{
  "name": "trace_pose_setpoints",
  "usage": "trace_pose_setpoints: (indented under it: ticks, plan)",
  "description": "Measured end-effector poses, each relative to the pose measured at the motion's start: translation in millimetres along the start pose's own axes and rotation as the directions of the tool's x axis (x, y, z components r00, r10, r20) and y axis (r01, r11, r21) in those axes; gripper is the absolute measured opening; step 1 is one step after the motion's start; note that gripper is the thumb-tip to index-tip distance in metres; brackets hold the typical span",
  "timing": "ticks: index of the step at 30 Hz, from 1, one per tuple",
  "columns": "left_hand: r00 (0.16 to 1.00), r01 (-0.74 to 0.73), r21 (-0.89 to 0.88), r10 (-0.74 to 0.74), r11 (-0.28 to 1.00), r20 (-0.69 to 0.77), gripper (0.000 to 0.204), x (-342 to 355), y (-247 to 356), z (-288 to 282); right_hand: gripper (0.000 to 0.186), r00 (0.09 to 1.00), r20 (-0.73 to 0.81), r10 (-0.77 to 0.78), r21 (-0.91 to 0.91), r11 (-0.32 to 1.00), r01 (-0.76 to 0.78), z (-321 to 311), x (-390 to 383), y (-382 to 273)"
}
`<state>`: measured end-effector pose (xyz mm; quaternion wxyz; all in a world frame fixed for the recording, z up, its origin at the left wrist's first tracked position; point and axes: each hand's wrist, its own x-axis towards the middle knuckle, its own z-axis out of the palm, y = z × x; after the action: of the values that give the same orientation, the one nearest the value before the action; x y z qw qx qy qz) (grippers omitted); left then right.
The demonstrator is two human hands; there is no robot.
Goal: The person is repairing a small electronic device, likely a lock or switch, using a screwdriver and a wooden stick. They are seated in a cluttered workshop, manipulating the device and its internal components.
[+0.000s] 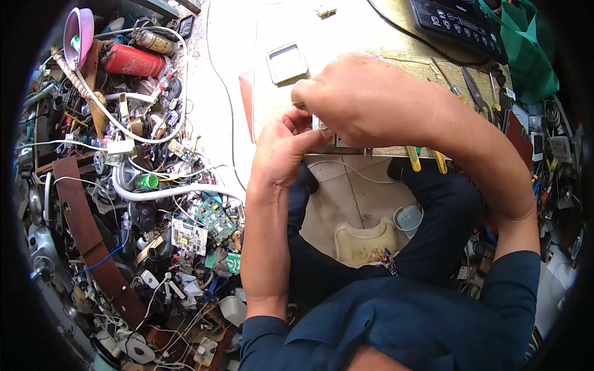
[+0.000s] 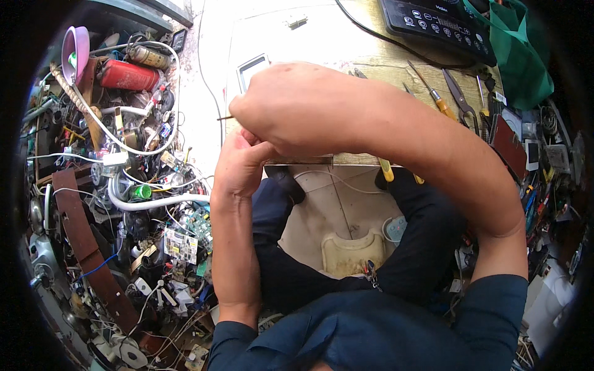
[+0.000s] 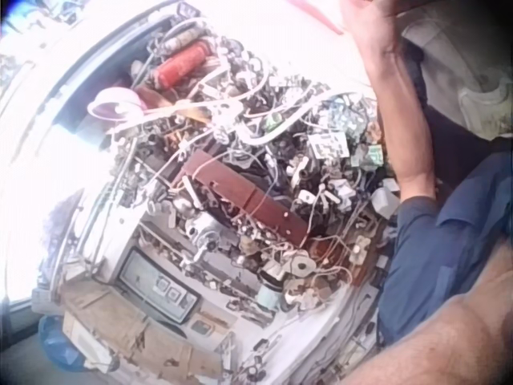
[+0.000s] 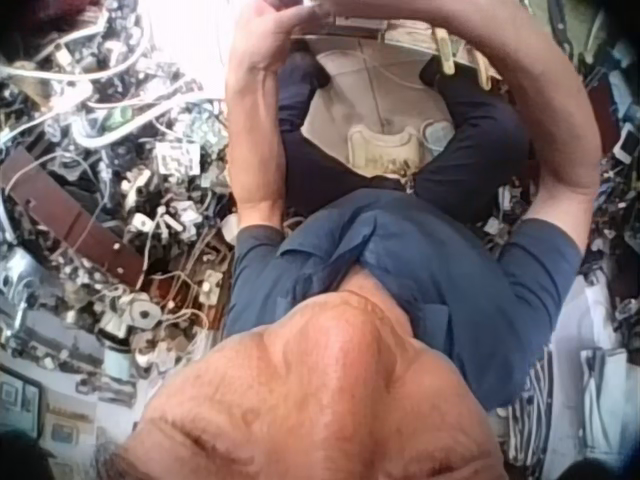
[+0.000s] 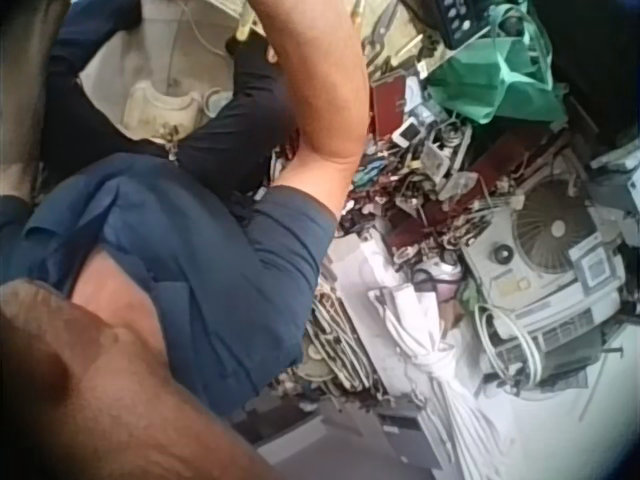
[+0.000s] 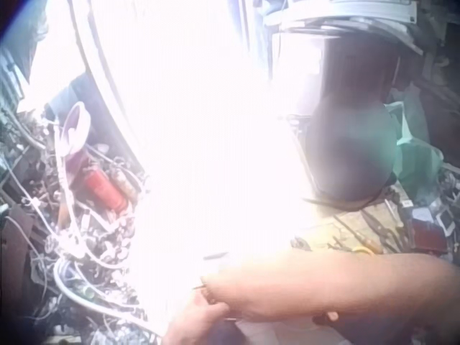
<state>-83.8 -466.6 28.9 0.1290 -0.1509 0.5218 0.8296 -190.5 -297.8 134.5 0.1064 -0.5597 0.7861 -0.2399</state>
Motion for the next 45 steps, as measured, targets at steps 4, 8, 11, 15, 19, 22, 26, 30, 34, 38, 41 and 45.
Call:
trace_pose_setpoints:
  ticks: [4, 8, 11, 15, 19, 22, 26, 30, 34, 38, 41, 45]
  plan:
    - [0.998, 0.021, 0.029, -0.023, 0.999, 0.06, 0.039, 2.7, -3.2, -5.9, 0.018, 0.967, -0.254, 0.032, 0.061, 0.998, -0.017, 20.6, -27.0, 14.2]
    - [0.999, 0.033, -0.055, -0.031, 0.998, 0.039, 0.03, -1.2, 1.4, -0.5, 0.022, 0.948, -0.316, 0.045, 0.076, 0.997, -0.021, 31.8, -41.9, 10.5]
    - [0.998, 0.006, -0.053, -0.002, 0.999, 0.059, 0.03, -1.7, 2.2, -2.1, 0.019, 0.981, -0.195, -0.01, -0.018, 1.0, 0.007, 25.0, -27.6, -7.3]
    - [0.999, -0.016, -0.086, 0.018, 0.996, 0.029, 0.026, -5.5, 6.6, 6.3, 0.016, 0.996, -0.083, -0.021, -0.056, 0.998, 0.017, 15.0, -4.3, -9.5]
    - [1.0, -0.016, 0.01, 0.016, 1.0, 0.015, 0.029, 1.6, -4.3, -3.8, 0.017, 0.981, -0.188, 0.044, -0.009, 0.999, -0.046, 17.8, -10.3, 1.0]
    - [0.998, 0.009, -0.049, -0.006, 0.999, 0.062, 0.031, -2.1, -0.5, -0.1, 0.016, 0.946, -0.306, 0.104, 0.106, 0.992, -0.075, 26.1, -26.6, 14.3]
    - [0.999, 0.0, -0.028, 0.001, 1.0, 0.043, 0.031, -0.1, 0.9, 2.1, 0.013, 0.923, -0.347, 0.167, 0.182, 0.977, -0.109, 30.5, -46.8, 14.2]
    - [0.999, -0.008, -0.057, 0.011, 0.998, 0.043, 0.03, -0.4, 0.3, 1.9, 0.02, 0.982, -0.188, -0.027, 0.04, 0.999, 0.035, 26.3, -24.8, -5.1]
    - [0.999, -0.002, -0.029, 0.003, 1.0, 0.054, 0.03, -0.5, -1.3, -2.6, 0.015, 0.992, -0.11, 0.065, -0.013, 0.998, -0.067, 14.9, -7.0, 2.0]
    - [0.999, 0.021, -0.052, -0.02, 0.998, 0.025, 0.032, -1.2, -1.1, 0.8, 0.011, 0.944, -0.307, 0.124, 0.107, 0.99, -0.095, 25.8, -28.2, 14.9]
    - [1.0, 0.009, -0.033, -0.008, 0.999, 0.01, 0.031, -2.0, -2.5, 1.1, 0.012, 0.953, -0.304, -0.012, 0.01, 1.0, 0.016, 30.3, -35.9, 9.8]
    - [1.0, -0.006, 0.029, 0.006, 1.0, -0.01, 0.032, 0.6, -3.3, 1.4, 0.021, 0.978, -0.207, -0.031, -0.004, 1.0, 0.031, 25.6, -15.8, 13.7]
